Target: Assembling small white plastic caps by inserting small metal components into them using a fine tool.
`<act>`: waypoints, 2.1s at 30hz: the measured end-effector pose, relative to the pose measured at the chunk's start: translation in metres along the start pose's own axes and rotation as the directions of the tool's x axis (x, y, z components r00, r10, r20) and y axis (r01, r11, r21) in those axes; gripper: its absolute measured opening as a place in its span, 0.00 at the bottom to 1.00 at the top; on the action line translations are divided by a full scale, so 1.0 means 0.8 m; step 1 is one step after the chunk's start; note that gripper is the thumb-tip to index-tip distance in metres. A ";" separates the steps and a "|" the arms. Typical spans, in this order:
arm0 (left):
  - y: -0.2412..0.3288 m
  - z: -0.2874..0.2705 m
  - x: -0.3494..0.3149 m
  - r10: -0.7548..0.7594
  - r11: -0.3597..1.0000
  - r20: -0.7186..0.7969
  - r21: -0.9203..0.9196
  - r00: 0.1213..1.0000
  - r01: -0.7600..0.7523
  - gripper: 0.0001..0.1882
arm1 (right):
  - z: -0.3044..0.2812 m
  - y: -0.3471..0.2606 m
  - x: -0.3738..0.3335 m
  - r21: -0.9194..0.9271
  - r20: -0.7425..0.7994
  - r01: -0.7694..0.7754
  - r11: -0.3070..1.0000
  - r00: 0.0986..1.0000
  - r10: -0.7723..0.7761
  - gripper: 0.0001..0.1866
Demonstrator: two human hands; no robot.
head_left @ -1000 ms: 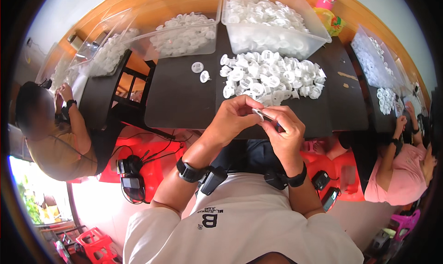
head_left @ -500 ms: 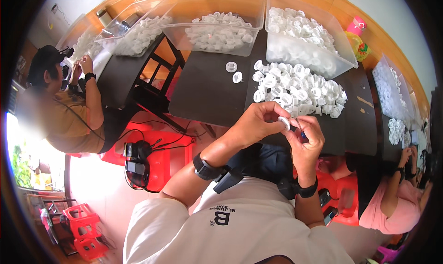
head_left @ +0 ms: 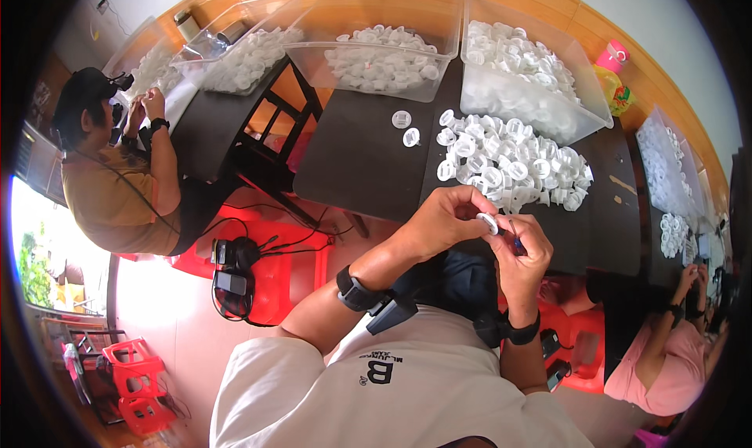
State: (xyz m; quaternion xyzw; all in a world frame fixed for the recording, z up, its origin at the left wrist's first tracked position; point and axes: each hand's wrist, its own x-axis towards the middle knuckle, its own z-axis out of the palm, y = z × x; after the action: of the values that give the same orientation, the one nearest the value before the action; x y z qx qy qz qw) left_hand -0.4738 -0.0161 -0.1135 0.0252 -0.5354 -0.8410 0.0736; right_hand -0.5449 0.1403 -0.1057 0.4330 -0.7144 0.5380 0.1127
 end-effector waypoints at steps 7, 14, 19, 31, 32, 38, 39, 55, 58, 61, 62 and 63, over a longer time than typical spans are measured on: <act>-0.017 0.000 0.009 0.026 1.000 -0.005 0.012 1.000 -0.026 0.07 | -0.003 0.013 -0.004 0.014 -0.006 0.005 1.000 1.000 -0.005 0.17; 0.011 0.002 0.019 0.178 0.957 -0.116 0.250 0.977 -0.145 0.09 | -0.011 0.010 0.015 0.118 0.145 -0.208 0.971 0.971 0.190 0.14; 0.009 0.004 0.033 0.095 0.934 -0.054 0.351 0.994 -0.070 0.12 | -0.007 0.027 0.020 0.236 0.092 -0.334 0.913 0.942 0.321 0.09; -0.037 -0.013 0.048 0.183 0.981 -0.019 0.068 0.983 -0.181 0.14 | 0.011 0.064 0.026 0.545 0.145 -0.512 0.664 0.837 0.527 0.06; -0.039 -0.016 0.047 0.184 0.981 -0.020 0.069 0.983 -0.182 0.14 | 0.013 0.064 0.027 0.538 0.148 -0.512 0.670 0.839 0.523 0.06; -0.036 -0.020 0.046 0.141 0.987 -0.043 0.079 0.989 -0.138 0.14 | 0.010 0.061 0.033 0.517 0.168 -0.494 0.700 0.860 0.483 0.09; -0.037 -0.021 0.045 0.138 0.989 -0.071 0.067 0.988 -0.133 0.13 | 0.009 0.060 0.033 0.512 0.161 -0.506 0.694 0.851 0.501 0.09; -0.033 -0.029 0.049 0.132 0.991 -0.068 -0.015 0.989 -0.133 0.17 | -0.045 0.037 0.011 0.037 0.171 -0.356 0.934 0.923 0.345 0.17; -0.034 -0.028 0.047 0.142 0.989 -0.068 -0.026 0.987 -0.144 0.18 | -0.045 0.031 0.012 0.032 0.248 -0.395 0.918 0.893 0.375 0.19; -0.033 -0.026 0.047 0.148 0.987 -0.085 -0.042 0.985 -0.152 0.18 | -0.039 0.033 0.011 0.004 0.222 -0.265 0.964 0.940 0.258 0.21; -0.033 -0.026 0.047 0.149 0.988 -0.087 -0.022 0.985 -0.151 0.18 | -0.040 0.033 0.011 -0.012 0.226 -0.240 0.971 0.945 0.237 0.22; -0.033 -0.026 0.047 0.149 0.989 -0.089 -0.002 0.985 -0.150 0.18 | -0.040 0.032 0.012 -0.029 0.230 -0.215 0.976 0.949 0.216 0.22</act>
State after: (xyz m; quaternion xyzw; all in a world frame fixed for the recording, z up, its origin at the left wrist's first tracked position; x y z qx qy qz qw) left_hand -0.5111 -0.0292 -0.1445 0.0219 -0.5285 -0.8334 0.1602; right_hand -0.5793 0.1648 -0.1041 0.4120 -0.7667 0.4915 -0.0299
